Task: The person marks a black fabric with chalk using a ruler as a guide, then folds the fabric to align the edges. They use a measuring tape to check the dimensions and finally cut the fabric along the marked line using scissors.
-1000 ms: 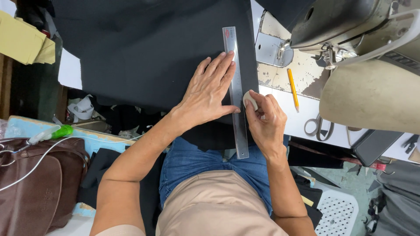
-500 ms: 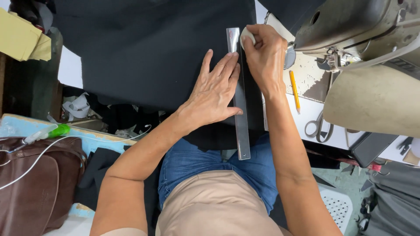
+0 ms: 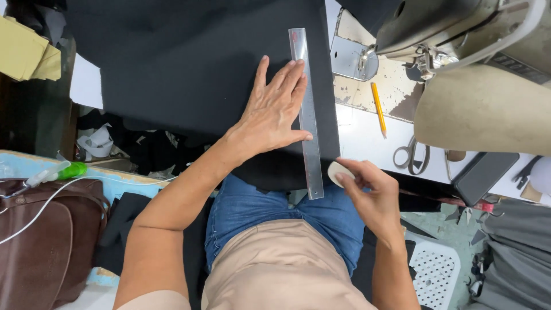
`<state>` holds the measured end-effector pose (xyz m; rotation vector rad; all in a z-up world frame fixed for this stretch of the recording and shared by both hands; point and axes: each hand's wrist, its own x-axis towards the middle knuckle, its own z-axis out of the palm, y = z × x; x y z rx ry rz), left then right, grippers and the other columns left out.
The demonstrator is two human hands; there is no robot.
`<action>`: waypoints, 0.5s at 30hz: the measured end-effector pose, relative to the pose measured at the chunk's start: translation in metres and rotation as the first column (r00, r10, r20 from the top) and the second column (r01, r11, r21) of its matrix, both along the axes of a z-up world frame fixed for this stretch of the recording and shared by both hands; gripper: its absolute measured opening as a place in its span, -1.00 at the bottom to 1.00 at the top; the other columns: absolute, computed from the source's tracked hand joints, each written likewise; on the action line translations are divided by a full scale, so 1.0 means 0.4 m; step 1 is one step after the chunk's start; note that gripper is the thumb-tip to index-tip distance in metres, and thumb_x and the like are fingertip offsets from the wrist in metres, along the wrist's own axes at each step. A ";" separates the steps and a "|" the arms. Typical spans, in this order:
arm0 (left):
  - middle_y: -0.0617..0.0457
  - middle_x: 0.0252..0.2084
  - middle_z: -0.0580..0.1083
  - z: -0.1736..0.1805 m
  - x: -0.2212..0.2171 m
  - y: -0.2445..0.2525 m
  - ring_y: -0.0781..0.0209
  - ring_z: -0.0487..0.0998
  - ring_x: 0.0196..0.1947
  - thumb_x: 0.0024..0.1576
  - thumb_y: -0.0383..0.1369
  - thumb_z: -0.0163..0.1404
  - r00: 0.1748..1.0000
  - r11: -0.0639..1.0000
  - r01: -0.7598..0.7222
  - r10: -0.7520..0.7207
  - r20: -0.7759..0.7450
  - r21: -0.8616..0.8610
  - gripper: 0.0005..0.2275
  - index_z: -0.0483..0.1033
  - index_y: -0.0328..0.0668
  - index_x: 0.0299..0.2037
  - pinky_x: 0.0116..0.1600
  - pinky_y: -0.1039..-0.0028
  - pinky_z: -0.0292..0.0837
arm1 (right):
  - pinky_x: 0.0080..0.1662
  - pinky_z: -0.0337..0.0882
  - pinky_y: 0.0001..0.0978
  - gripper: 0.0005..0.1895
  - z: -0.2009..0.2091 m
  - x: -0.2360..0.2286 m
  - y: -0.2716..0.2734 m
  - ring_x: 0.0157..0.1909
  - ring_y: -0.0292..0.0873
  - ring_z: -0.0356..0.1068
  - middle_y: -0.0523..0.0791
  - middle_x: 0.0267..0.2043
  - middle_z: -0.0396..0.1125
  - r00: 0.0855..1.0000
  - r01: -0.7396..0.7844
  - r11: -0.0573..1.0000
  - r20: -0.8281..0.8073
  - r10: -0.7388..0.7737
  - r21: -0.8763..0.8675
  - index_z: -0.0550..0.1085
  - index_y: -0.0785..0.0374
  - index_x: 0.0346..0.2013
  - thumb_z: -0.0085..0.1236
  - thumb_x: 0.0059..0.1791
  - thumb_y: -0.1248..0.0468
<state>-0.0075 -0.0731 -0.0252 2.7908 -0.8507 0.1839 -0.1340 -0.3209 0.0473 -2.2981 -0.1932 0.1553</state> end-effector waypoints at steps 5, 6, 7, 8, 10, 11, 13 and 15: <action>-0.32 0.64 0.08 -0.004 -0.005 0.010 -0.18 0.05 0.64 0.03 0.38 0.20 1.000 0.998 0.001 -0.002 -0.015 -0.062 0.10 0.20 -0.48 0.54 0.59 -0.34 -0.39 | -0.27 0.52 -0.54 -0.86 -0.075 -0.047 -0.069 -0.34 -0.32 0.46 -0.18 -0.32 0.51 0.926 0.317 0.916 -0.289 -0.243 0.247 0.61 0.25 -0.26 0.40 0.02 0.26; -0.32 0.64 0.08 -0.005 -0.009 0.013 -0.18 0.05 0.64 0.03 0.38 0.20 1.000 0.998 0.003 -0.004 -0.022 -0.060 0.10 0.20 -0.48 0.54 0.59 -0.34 -0.39 | -0.27 0.52 -0.54 -0.86 -0.073 -0.052 -0.057 -0.34 -0.32 0.46 -0.18 -0.32 0.51 0.923 0.321 0.914 -0.295 -0.245 0.246 0.61 0.25 -0.26 0.40 0.02 0.26; -0.31 0.63 0.10 -0.005 -0.013 0.015 -0.18 0.08 0.63 0.04 0.36 0.22 1.000 0.997 0.006 -0.007 -0.005 -0.077 0.09 0.23 -0.49 0.53 0.58 -0.34 -0.35 | -0.14 0.53 -0.48 -0.90 -0.070 -0.058 -0.046 -0.21 -0.26 0.49 -0.10 -0.21 0.53 0.939 0.235 0.899 -0.324 -0.112 0.370 0.58 0.26 -0.28 0.34 0.04 0.29; -0.29 0.63 0.11 -0.004 -0.011 0.017 -0.19 0.11 0.62 0.05 0.35 0.24 1.000 0.995 0.012 -0.010 0.017 -0.095 0.07 0.26 -0.49 0.52 0.58 -0.33 -0.31 | -0.01 0.55 -0.42 -0.92 -0.068 -0.059 -0.035 -0.08 -0.19 0.52 -0.02 -0.11 0.56 0.943 0.153 0.857 -0.332 0.022 0.491 0.56 0.26 -0.30 0.29 0.06 0.33; -0.29 0.62 0.11 -0.002 -0.010 0.021 -0.19 0.10 0.62 0.05 0.34 0.26 1.000 0.994 0.019 -0.018 0.005 -0.107 0.07 0.25 -0.50 0.52 0.57 -0.33 -0.29 | 0.09 0.59 -0.26 -0.92 -0.095 -0.074 -0.023 0.01 -0.04 0.58 0.04 0.05 0.52 0.921 0.158 0.808 -0.380 0.087 0.568 0.55 0.25 -0.29 0.30 0.05 0.32; -0.28 0.62 0.10 -0.001 -0.009 0.023 -0.19 0.10 0.62 0.06 0.33 0.28 1.000 0.993 0.021 -0.022 -0.005 -0.120 0.07 0.24 -0.50 0.52 0.57 -0.33 -0.28 | 0.20 0.62 -0.11 -0.92 -0.110 -0.080 -0.017 0.10 0.12 0.65 0.09 0.22 0.49 0.895 0.163 0.752 -0.417 0.159 0.638 0.54 0.24 -0.29 0.31 0.03 0.32; -0.28 0.63 0.08 0.001 -0.012 0.025 -0.18 0.08 0.62 0.06 0.29 0.32 0.999 0.991 0.029 -0.032 -0.024 -0.134 0.06 0.23 -0.49 0.52 0.56 -0.34 -0.27 | 0.04 0.64 -0.25 -0.92 -0.137 -0.090 0.003 0.01 0.01 0.60 0.12 0.08 0.53 0.898 0.183 0.725 -0.413 0.153 0.664 0.55 0.28 -0.27 0.32 0.03 0.35; -0.27 0.63 0.06 0.004 -0.008 0.028 -0.18 0.07 0.63 0.06 0.26 0.35 0.999 0.989 0.034 -0.039 -0.028 -0.146 0.05 0.22 -0.49 0.52 0.56 -0.35 -0.25 | -0.12 0.65 -0.39 -0.92 -0.149 -0.090 0.019 -0.07 -0.10 0.56 0.14 -0.05 0.56 0.906 0.189 0.695 -0.396 0.149 0.694 0.56 0.31 -0.25 0.33 0.02 0.38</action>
